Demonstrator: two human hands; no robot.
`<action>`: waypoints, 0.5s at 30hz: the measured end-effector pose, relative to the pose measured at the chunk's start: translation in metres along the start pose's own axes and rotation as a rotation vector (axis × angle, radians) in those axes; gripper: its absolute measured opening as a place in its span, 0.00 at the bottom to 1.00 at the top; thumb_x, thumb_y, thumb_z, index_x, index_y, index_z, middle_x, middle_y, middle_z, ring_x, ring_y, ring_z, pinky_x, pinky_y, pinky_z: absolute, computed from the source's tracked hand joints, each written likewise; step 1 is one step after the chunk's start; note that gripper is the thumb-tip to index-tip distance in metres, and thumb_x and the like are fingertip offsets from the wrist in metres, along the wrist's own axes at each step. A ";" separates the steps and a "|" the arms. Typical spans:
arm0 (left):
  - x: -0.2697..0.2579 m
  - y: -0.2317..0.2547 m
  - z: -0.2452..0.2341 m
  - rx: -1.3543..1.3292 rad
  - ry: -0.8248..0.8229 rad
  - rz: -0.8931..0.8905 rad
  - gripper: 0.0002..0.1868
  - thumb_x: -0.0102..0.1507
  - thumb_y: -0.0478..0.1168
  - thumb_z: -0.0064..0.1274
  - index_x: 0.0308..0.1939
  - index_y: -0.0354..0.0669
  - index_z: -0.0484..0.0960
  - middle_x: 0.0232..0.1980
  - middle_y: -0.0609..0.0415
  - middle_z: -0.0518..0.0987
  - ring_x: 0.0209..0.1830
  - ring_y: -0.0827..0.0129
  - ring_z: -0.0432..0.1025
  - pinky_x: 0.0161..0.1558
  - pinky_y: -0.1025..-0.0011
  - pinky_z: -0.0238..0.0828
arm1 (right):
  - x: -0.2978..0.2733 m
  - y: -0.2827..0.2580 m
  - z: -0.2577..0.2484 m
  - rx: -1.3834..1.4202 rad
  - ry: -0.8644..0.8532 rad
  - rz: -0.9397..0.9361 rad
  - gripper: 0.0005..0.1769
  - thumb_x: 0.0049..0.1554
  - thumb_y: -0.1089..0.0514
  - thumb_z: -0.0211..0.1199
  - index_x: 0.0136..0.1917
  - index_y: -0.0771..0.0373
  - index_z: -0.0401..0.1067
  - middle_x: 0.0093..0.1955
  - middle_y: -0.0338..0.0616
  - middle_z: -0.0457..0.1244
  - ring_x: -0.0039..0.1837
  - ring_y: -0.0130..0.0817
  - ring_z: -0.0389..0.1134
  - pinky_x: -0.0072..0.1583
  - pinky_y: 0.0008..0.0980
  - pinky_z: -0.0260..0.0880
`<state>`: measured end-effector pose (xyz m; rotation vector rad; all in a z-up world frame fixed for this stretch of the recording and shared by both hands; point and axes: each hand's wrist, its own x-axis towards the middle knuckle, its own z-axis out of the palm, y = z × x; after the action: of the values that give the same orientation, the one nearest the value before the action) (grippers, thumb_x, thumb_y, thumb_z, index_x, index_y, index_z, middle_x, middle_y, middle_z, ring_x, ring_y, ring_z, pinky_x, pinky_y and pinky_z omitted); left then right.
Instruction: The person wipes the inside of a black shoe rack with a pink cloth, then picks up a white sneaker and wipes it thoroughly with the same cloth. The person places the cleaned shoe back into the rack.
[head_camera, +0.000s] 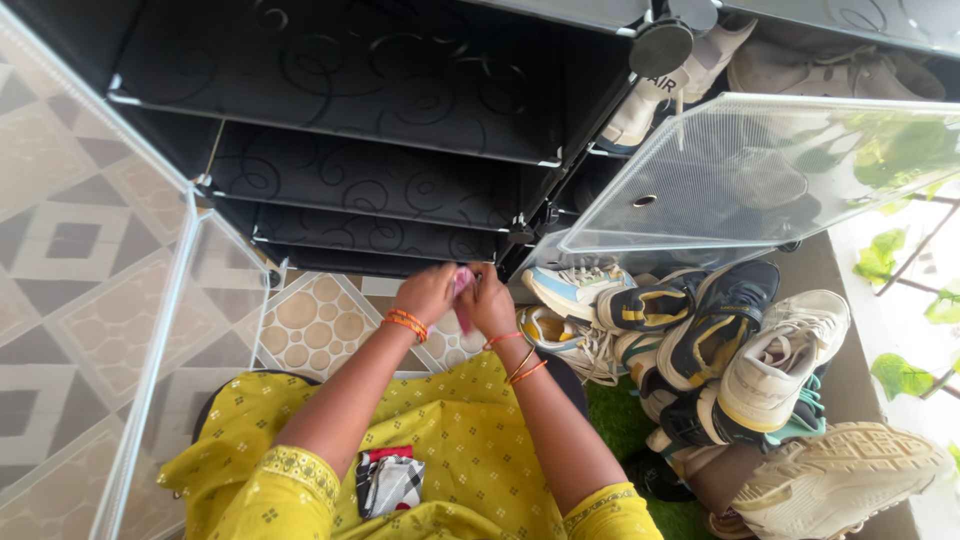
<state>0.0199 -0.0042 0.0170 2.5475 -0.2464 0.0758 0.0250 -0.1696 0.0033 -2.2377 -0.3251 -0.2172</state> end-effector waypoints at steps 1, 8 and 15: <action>0.011 0.002 -0.006 -0.002 0.056 0.035 0.10 0.68 0.44 0.45 0.48 0.46 0.76 0.46 0.47 0.81 0.47 0.52 0.77 0.47 0.55 0.74 | 0.013 0.000 -0.002 0.060 -0.029 0.011 0.18 0.55 0.59 0.60 0.59 0.64 0.67 0.33 0.58 0.65 0.38 0.61 0.69 0.41 0.53 0.68; 0.094 -0.033 -0.004 0.260 0.300 0.116 0.15 0.68 0.42 0.45 0.53 0.42 0.81 0.55 0.43 0.81 0.55 0.47 0.75 0.57 0.50 0.69 | 0.103 0.055 0.056 -0.766 -0.083 -0.090 0.09 0.59 0.61 0.58 0.43 0.63 0.79 0.42 0.51 0.70 0.42 0.49 0.73 0.41 0.44 0.74; 0.104 -0.058 0.053 0.316 0.342 0.011 0.19 0.62 0.41 0.44 0.52 0.44 0.84 0.57 0.43 0.81 0.59 0.48 0.73 0.58 0.45 0.59 | 0.120 0.098 0.097 -0.885 -0.236 -0.182 0.15 0.56 0.58 0.54 0.52 0.64 0.78 0.55 0.54 0.69 0.57 0.50 0.71 0.57 0.47 0.71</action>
<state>0.1334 -0.0025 -0.0474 2.7860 -0.1203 0.5907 0.1739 -0.1350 -0.0978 -3.1202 -0.6562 -0.2183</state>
